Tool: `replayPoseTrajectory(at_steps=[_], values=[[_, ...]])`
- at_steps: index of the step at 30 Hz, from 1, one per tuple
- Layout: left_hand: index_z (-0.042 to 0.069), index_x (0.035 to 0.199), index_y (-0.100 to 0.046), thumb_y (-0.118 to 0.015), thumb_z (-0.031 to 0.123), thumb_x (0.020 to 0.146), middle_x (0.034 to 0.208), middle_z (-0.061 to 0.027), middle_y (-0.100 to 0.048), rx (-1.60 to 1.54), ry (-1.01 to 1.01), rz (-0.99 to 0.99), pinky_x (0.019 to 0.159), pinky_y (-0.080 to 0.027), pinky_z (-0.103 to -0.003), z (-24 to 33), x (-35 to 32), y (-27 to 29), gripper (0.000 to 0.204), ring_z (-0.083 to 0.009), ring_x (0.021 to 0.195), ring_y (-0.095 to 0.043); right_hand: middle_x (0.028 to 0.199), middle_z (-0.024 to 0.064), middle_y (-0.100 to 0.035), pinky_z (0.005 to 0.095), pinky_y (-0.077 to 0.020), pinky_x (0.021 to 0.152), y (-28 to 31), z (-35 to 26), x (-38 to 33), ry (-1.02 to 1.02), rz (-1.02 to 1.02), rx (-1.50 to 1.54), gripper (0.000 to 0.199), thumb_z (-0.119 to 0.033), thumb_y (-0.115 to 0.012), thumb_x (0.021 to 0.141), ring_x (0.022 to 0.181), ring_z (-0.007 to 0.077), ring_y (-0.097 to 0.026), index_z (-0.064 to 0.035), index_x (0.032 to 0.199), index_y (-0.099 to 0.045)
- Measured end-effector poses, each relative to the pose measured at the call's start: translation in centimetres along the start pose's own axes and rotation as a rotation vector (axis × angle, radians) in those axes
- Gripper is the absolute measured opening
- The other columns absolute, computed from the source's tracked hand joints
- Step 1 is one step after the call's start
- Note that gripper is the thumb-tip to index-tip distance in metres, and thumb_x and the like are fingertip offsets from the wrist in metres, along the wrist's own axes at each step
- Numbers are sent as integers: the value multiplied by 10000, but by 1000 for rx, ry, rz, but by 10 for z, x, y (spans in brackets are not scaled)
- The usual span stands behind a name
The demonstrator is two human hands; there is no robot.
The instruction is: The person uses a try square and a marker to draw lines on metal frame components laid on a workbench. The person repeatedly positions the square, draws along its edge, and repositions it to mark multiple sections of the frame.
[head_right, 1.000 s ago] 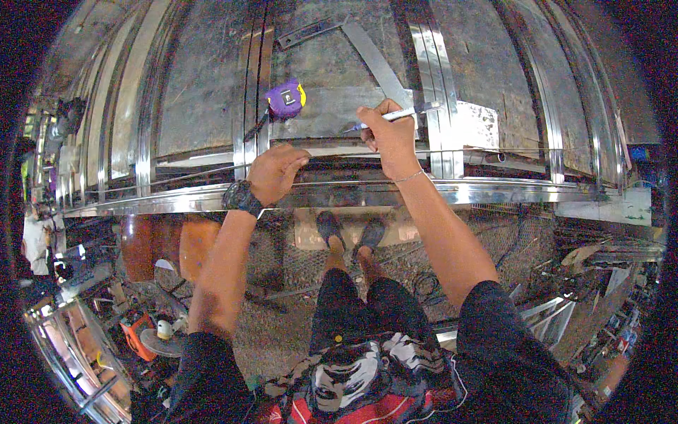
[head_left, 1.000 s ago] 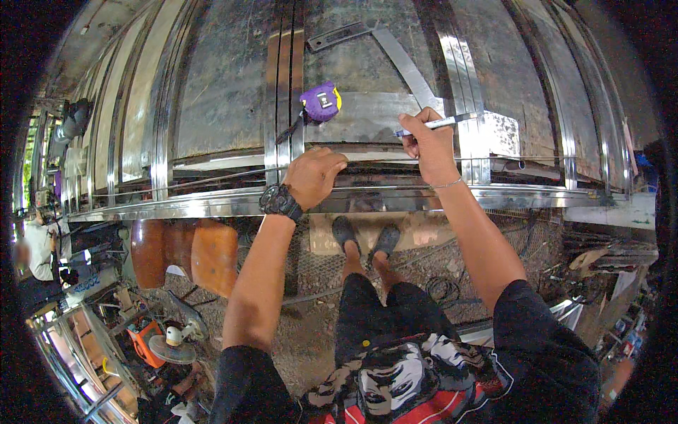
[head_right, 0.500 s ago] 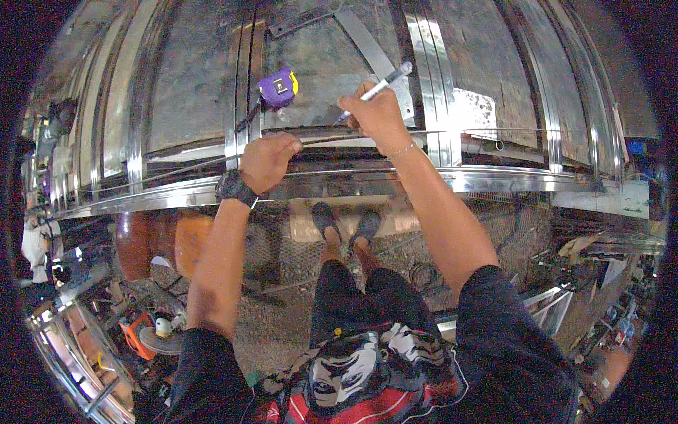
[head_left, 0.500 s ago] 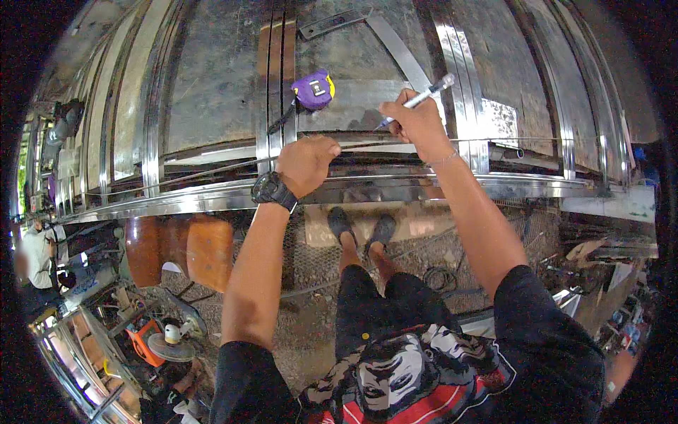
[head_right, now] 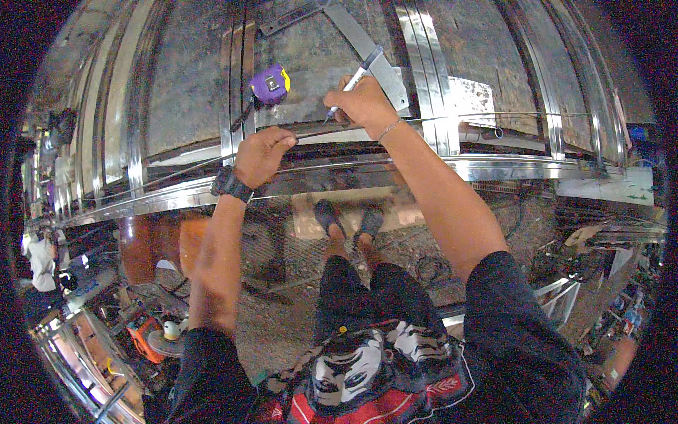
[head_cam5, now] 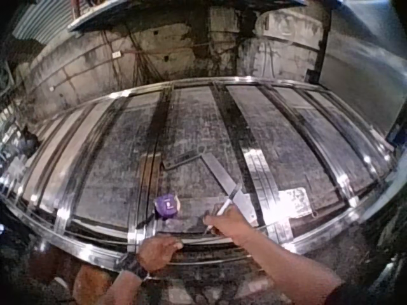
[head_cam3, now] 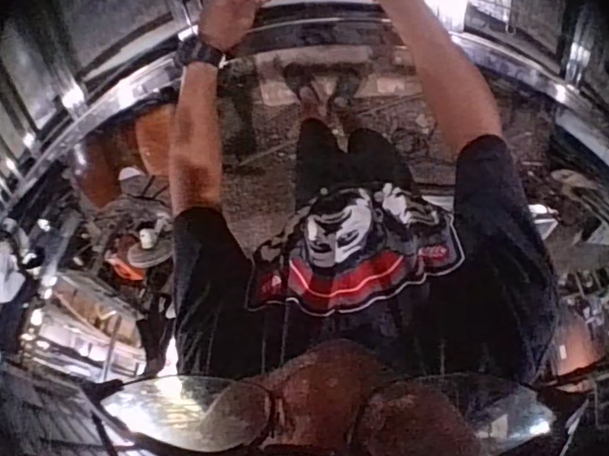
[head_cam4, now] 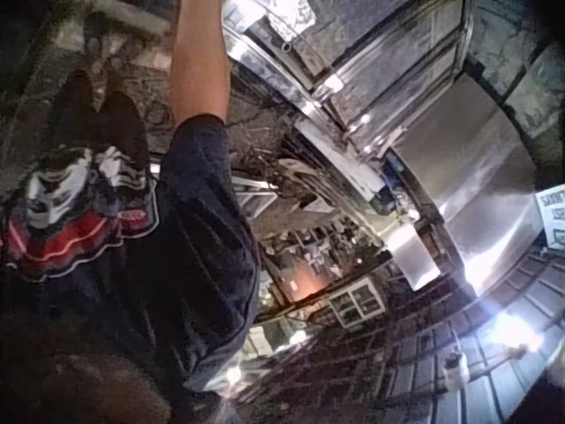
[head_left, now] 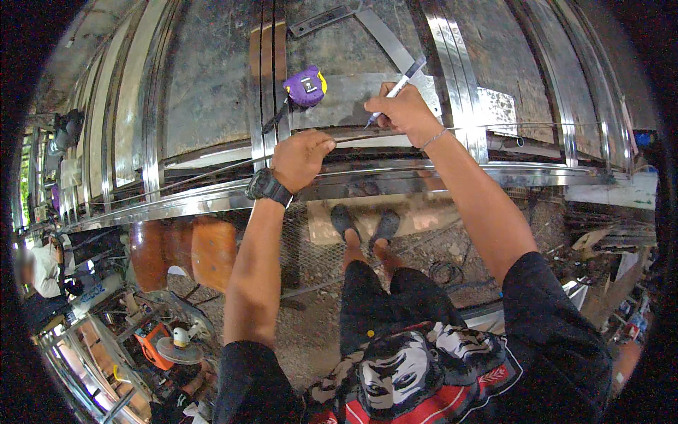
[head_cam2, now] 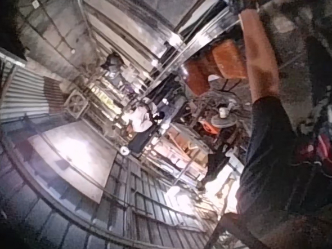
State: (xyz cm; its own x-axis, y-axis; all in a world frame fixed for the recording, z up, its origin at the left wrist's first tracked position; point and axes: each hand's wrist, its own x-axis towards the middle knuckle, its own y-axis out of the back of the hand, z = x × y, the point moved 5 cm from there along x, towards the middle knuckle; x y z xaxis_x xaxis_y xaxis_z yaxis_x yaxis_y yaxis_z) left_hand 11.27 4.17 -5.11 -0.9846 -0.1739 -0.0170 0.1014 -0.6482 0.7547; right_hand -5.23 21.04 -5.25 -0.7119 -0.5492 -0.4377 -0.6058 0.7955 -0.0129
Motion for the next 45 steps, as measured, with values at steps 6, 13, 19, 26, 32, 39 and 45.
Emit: replayPoseTrajectory(at_steps=[6, 13, 19, 26, 32, 39, 45], values=[[91, 1040, -754, -640, 302, 975, 985, -127, -732, 5, 0, 4, 813, -549, -442, 6, 0, 2, 249, -362, 940, -692, 647, 56, -647, 282, -455, 437, -2, -1, 0, 10, -29, 20, 204, -114, -785, 777, 518, 141, -617, -79, 698, -600], [81, 1015, -749, -638, 291, 970, 968, -128, -728, -5, -37, 35, 788, -546, -445, 6, -2, 2, 242, -365, 919, -688, 609, 54, -618, 292, -432, 448, -3, -2, -1, 50, -39, -7, 204, -109, -773, 772, 503, 140, -594, -69, 682, -595], [77, 1003, -749, -647, 280, 964, 961, -124, -728, -8, -41, 30, 781, -547, -439, 7, -1, 2, 230, -361, 916, -690, 600, 56, -606, 307, -433, 457, -4, 0, 1, 92, -52, 8, 209, -100, -767, 770, 491, 145, -570, -62, 673, -585], [39, 1034, -746, -647, 245, 972, 952, -139, -723, -23, -18, 27, 799, -548, -380, 6, -3, 2, 236, -315, 906, -704, 594, 55, -596, 299, -424, 451, -6, -5, -3, 83, -64, -37, 233, -93, -766, 779, 487, 142, -561, -69, 661, -567], [76, 1012, -749, -648, 259, 966, 942, -130, -720, -32, -27, 42, 774, -549, -430, 6, -3, 2, 213, -358, 901, -691, 594, 45, -590, 291, -417, 446, -5, -3, -3, 83, -60, 7, 246, -90, -769, 782, 483, 132, -549, -75, 650, -563], [78, 1008, -748, -637, 263, 971, 942, -131, -718, 6, -37, 35, 778, -545, -437, 10, -2, 4, 219, -363, 904, -687, 589, 43, -593, 278, -392, 429, -7, -6, -5, 104, -60, -22, 252, -101, -773, 792, 472, 123, -543, -84, 651, -566], [80, 999, -748, -634, 259, 968, 939, -124, -721, 24, -44, 42, 771, -541, -448, 10, 0, 4, 214, -362, 896, -687, 661, 45, -622, 255, -368, 431, 26, -18, -21, 104, 86, 335, 270, -179, -804, 855, 505, 100, -545, -68, 743, -585]])
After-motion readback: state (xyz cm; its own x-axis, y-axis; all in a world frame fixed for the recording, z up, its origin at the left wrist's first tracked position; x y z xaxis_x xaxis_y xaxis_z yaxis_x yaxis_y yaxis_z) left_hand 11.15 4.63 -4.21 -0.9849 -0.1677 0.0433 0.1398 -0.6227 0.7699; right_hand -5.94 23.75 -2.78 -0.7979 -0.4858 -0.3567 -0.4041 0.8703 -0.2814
